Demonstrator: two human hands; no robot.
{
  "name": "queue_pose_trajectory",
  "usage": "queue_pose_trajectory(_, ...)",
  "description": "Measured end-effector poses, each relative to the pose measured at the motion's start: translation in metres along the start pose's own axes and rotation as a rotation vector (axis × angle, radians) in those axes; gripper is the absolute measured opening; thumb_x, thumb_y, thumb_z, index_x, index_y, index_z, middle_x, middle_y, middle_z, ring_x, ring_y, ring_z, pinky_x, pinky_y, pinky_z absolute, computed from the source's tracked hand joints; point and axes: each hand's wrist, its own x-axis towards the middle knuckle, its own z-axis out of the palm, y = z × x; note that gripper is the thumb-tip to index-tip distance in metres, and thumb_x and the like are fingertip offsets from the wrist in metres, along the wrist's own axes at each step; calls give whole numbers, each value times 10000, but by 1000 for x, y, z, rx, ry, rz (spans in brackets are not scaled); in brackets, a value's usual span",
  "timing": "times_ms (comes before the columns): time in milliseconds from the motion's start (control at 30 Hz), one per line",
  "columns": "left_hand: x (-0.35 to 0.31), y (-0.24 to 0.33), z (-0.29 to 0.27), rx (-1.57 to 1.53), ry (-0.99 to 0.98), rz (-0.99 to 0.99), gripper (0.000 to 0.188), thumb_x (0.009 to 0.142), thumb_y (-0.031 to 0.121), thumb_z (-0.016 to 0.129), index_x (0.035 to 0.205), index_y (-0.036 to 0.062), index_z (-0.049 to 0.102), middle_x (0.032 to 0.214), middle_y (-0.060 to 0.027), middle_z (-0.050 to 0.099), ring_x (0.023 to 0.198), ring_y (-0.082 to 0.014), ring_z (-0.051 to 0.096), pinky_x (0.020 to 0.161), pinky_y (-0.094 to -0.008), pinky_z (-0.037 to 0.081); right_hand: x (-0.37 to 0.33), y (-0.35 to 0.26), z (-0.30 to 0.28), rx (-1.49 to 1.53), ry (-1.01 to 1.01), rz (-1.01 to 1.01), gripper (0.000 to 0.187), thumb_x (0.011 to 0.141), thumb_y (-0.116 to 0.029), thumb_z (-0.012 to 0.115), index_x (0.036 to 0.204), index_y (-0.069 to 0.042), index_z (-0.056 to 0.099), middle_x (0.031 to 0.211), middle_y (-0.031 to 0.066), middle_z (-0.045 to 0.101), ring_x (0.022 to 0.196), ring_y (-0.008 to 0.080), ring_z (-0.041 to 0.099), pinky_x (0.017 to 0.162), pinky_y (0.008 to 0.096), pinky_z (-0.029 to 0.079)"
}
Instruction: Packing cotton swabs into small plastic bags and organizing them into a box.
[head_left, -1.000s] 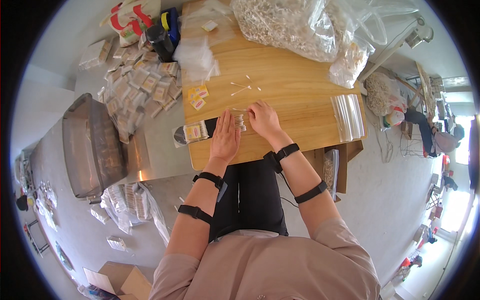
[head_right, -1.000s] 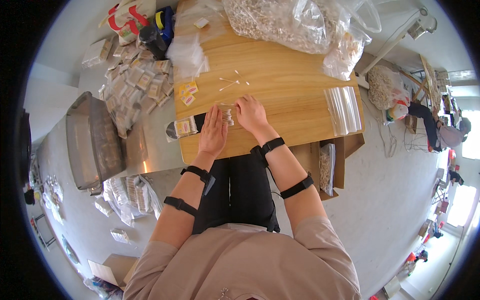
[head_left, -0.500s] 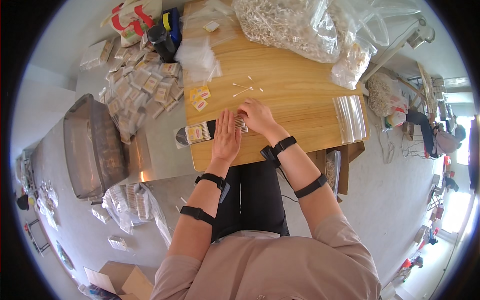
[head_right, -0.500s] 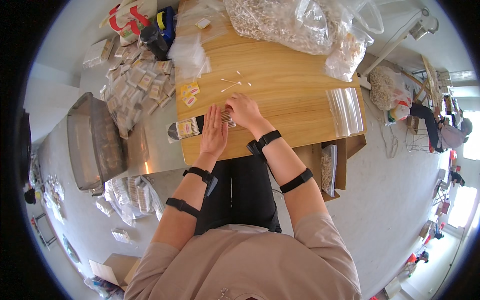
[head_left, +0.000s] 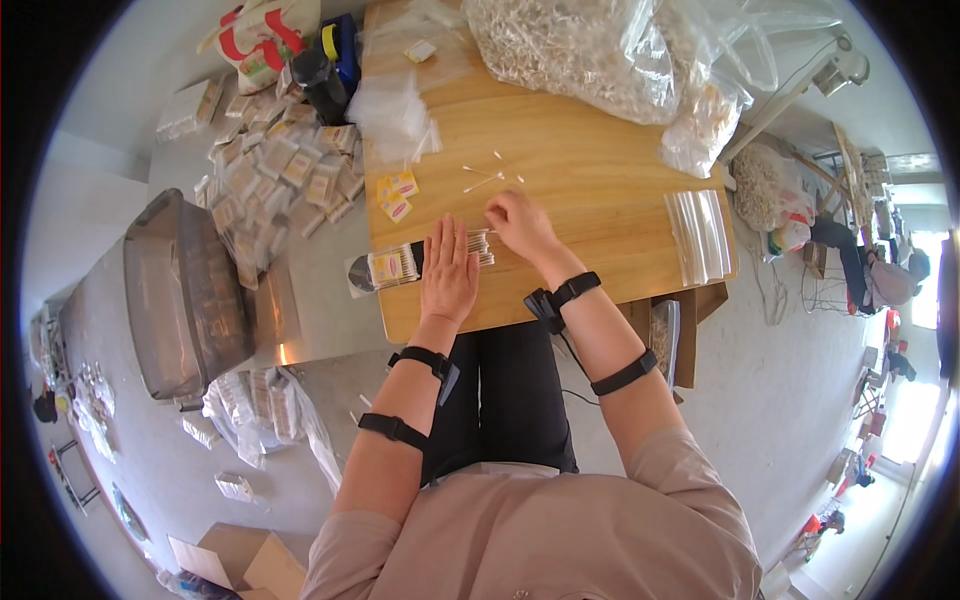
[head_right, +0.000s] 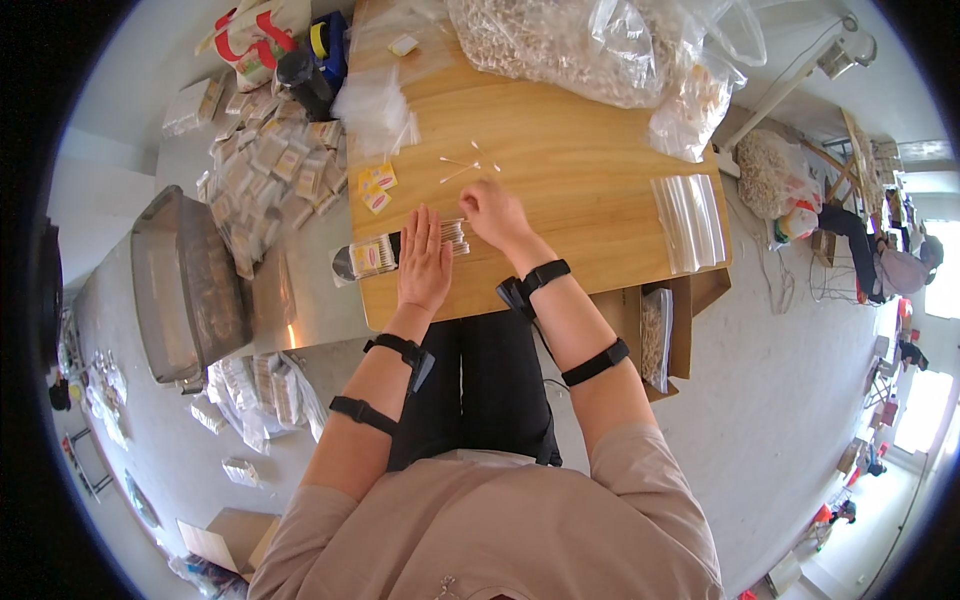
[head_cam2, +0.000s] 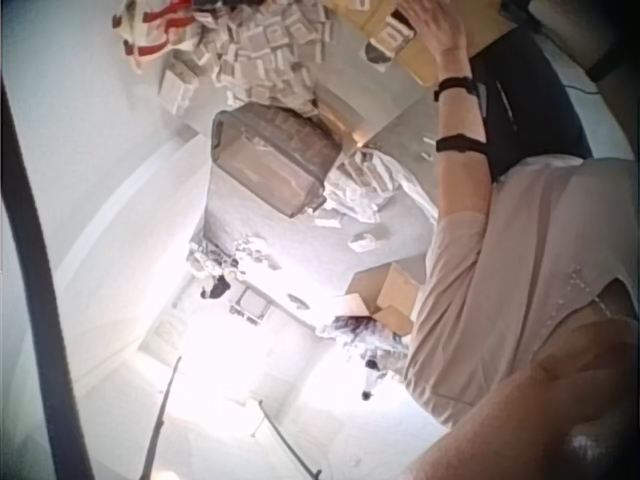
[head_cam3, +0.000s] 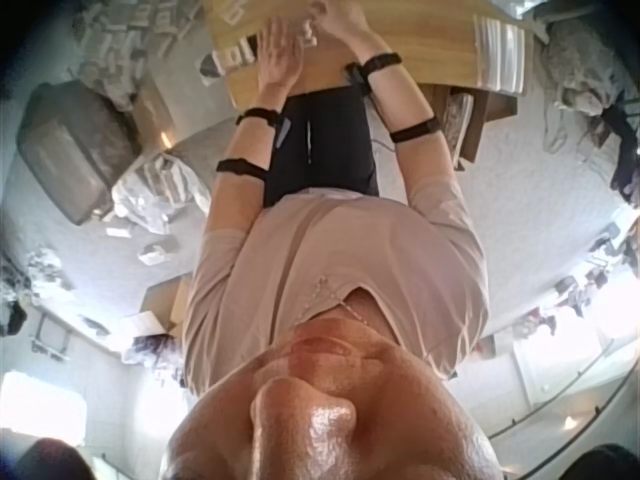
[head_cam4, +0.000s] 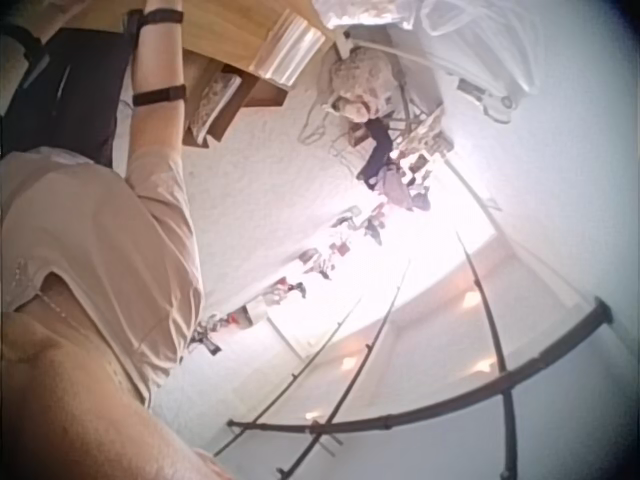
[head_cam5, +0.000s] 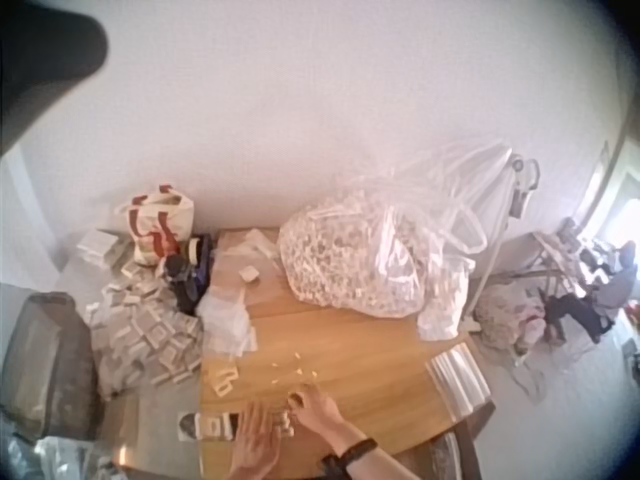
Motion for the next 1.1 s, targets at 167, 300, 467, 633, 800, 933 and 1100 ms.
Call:
queue_pose_trajectory(167,3,6,-1,102,-80,20,512,986,300,370,1417,25,345,1501,-147,292,1394,-303,261,1155,-426,193,25,16,-9,-79,321,19,103,804,-156,645,897,-112,650,1008,98,596,951,299,590,799,394,490)
queue_pose_trajectory(300,3,4,-2,36,-81,-8,482,975,275,404,1375,6,396,1470,-162,338,1377,-291,299,1146,-424,226,36,14,-6,-117,163,13,83,806,-151,643,882,-117,646,982,86,591,958,300,575,790,404,484)
queue_pose_trajectory(467,4,4,-2,-48,-43,-33,464,953,229,457,1348,-9,414,1455,-172,353,1359,-305,327,1132,-430,261,20,4,3,-77,123,-118,40,795,-133,639,817,-101,644,899,82,593,917,297,579,764,412,482)
queue_pose_trajectory(633,2,1,-1,-45,34,-20,487,946,219,464,1371,-4,380,1478,-169,319,1371,-330,301,1134,-440,250,0,-12,6,-6,-77,-88,68,787,-149,632,810,-87,648,874,88,597,895,290,593,752,410,484)
queue_pose_trajectory(800,3,1,2,-31,31,-17,500,951,228,453,1393,13,357,1487,-168,305,1381,-325,284,1138,-442,239,5,-14,2,42,-79,29,94,792,-170,633,814,-80,644,886,94,605,875,305,602,744,422,488)
queue_pose_trajectory(933,2,1,2,-15,28,-11,499,967,249,425,1403,19,348,1491,-165,300,1387,-321,274,1141,-441,230,8,-17,1,149,-70,158,112,806,-194,628,813,-82,623,910,98,611,863,320,608,731,441,491)
queue_pose_trajectory(1100,2,0,4,37,7,-5,500,983,275,392,1411,20,342,1486,-162,312,1387,-314,275,1146,-434,218,13,-16,3,3,-61,137,108,801,-193,631,810,-86,616,915,103,609,861,327,607,728,438,491)
